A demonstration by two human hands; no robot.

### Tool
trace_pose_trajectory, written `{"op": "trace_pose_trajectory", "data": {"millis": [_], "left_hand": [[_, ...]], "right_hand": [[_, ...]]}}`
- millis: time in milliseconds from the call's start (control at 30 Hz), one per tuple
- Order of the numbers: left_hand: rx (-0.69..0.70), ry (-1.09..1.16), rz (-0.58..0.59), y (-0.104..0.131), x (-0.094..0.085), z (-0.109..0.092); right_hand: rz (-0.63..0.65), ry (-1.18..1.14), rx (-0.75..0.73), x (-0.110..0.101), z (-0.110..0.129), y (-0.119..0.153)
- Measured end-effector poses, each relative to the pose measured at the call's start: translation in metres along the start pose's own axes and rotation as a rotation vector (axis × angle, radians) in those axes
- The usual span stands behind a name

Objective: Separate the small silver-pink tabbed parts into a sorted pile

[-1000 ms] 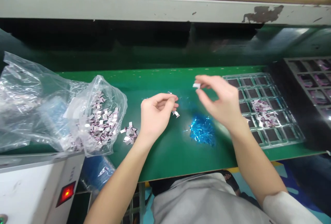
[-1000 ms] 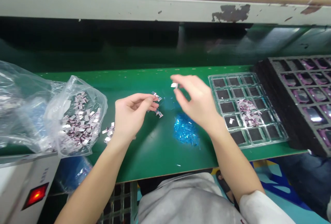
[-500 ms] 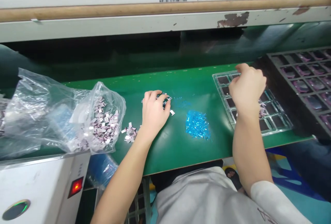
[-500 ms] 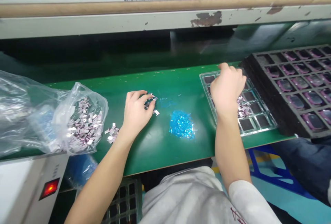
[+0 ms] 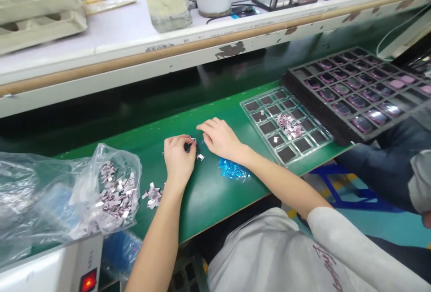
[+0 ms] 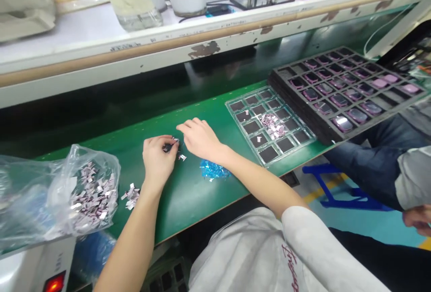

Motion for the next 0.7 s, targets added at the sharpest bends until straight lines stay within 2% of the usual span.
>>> {"op": "trace_pose_trajectory", "data": {"millis": [100,200,300,500,700], "left_hand": [[-0.093,0.164,-0.066,0.001,-0.006,-0.001],[-0.266,0.504,-0.098,0.005,0.000,-0.001],[-0.348,0.713,-0.134,0.007,0.004,-0.007],[-0.391,0.824,-0.234,0.003,0.001,-0.010],[-0.411,0.849,-0.241,0.004,0.003,-0.005]], "right_hand": [[-0.006,-0.144,-0.018,0.001,-0.002,0.001],[-0.011,-0.320,-0.023,-0.001,-0.007,-0.002],[0.008,-0.481,0.014,-0.003,-0.013,-0.006],[0.057,-0.725,0.091,-0.005,-0.022,-0.015],[0.113,-0.685,0.025,-0.008,-0.019,-0.014]]}}
Point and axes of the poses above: each hand's wrist, its own y-axis away from the middle knuckle, its own x-axis out of the palm, z = x × y, the point moved 8 cm from there along -y, towards the middle knuckle, and after that the axes turned 15 degrees about x, right-handed, at the moved point
